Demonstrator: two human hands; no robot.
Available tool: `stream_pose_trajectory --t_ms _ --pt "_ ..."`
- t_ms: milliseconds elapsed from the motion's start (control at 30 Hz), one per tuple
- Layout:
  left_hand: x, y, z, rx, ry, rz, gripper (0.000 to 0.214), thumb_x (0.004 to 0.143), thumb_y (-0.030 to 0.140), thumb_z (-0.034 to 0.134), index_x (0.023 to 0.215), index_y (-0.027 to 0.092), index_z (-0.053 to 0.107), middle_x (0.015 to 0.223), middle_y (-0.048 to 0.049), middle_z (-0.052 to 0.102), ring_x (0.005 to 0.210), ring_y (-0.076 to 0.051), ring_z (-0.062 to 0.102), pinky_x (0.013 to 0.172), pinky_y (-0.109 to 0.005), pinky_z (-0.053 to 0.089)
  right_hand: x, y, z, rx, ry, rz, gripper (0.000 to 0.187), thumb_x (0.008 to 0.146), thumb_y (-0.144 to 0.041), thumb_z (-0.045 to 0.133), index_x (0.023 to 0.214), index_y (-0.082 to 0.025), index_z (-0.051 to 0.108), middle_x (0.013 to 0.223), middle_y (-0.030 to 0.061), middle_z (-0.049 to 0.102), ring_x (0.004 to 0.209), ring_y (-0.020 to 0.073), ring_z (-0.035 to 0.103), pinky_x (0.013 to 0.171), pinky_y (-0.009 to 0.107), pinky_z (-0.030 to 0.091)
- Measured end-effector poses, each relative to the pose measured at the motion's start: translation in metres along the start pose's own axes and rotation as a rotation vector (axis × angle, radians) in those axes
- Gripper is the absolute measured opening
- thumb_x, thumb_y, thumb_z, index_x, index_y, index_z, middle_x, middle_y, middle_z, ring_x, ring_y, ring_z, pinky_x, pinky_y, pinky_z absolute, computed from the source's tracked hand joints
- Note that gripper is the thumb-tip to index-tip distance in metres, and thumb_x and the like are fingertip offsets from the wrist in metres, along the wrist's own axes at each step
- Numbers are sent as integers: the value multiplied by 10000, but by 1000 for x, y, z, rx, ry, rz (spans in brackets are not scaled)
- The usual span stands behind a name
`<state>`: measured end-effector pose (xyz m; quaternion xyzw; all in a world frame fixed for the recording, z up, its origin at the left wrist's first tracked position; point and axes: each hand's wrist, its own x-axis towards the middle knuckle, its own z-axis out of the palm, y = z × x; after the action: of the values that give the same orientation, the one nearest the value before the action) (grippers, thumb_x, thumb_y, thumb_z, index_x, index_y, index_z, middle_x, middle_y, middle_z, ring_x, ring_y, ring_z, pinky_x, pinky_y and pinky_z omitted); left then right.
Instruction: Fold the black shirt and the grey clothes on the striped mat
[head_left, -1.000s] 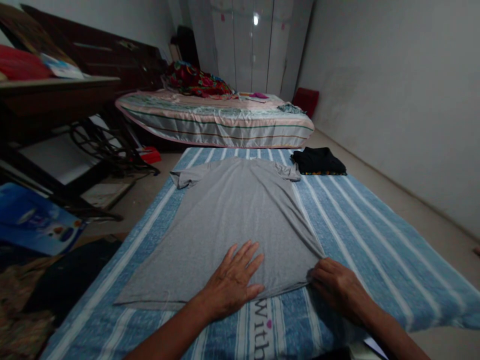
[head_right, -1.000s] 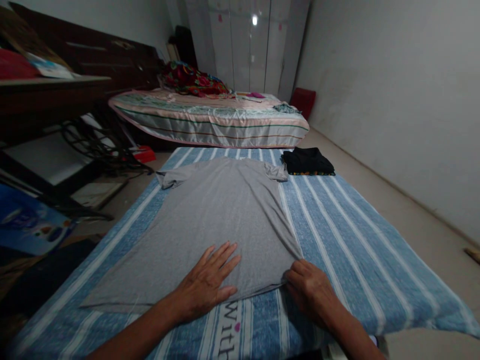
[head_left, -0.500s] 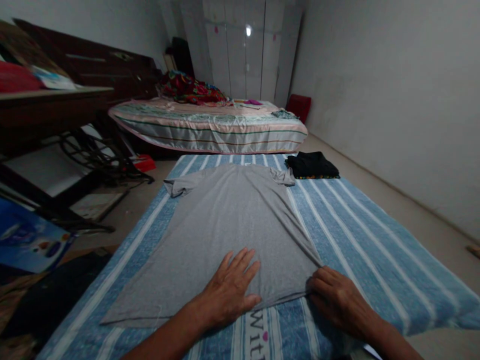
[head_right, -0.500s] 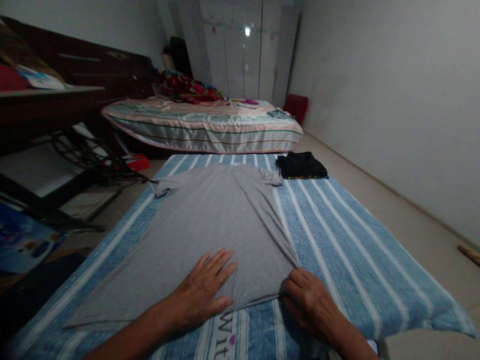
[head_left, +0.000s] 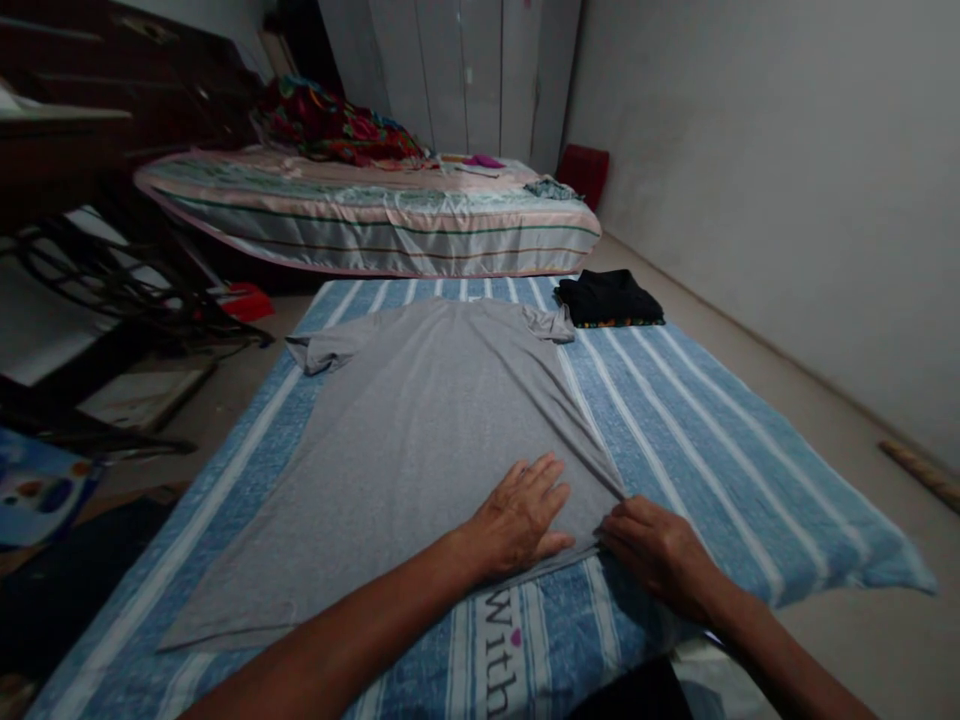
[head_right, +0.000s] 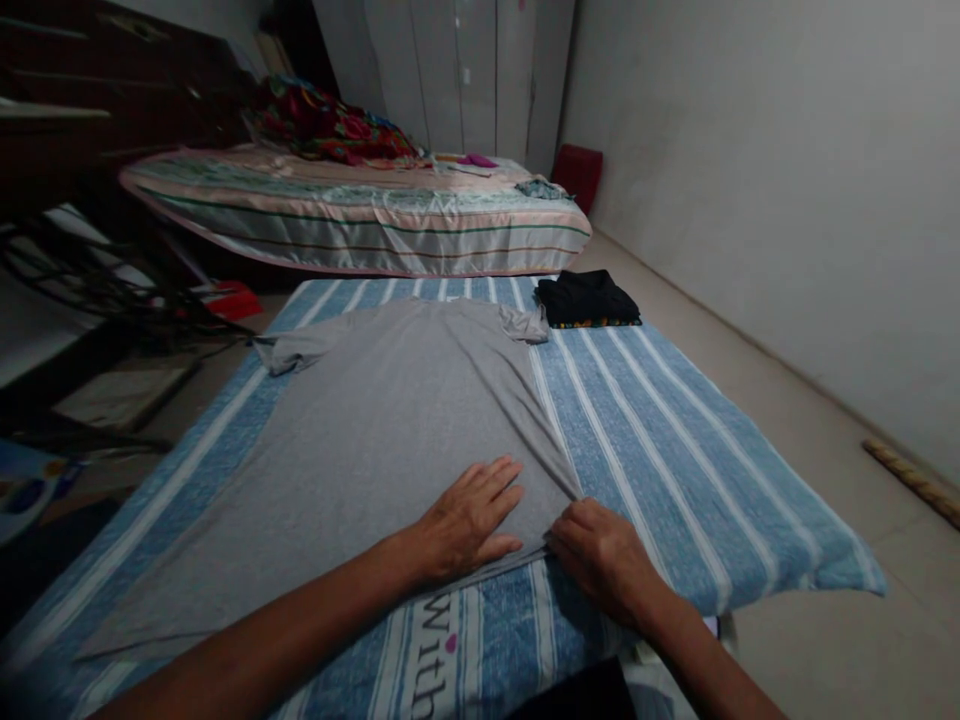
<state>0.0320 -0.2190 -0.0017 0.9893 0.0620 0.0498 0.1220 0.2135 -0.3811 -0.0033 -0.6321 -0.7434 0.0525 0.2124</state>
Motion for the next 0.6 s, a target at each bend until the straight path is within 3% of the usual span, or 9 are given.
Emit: stream_pose_trajectory --t_ms 267,600 --pt "-4 4 7 -9 0 -22 540 876 490 515 1268 121 480 1470 -178 341 1388 -303 235 1102 -507 245 0 -2 3 -59 44 -80 248 913 -83 387 844 -162 612 798 52 571 741 153 493 681 257 400" --pt "-10 2 12 -7 64 -17 554 888 524 469 1288 140 473 1464 -161 359 1396 -276 225 1124 -484 220 -3 -2 10 -124 -19 -95 213 858 -54 446 937 -179 599 832 44 560 759 168 495 676 275 387"
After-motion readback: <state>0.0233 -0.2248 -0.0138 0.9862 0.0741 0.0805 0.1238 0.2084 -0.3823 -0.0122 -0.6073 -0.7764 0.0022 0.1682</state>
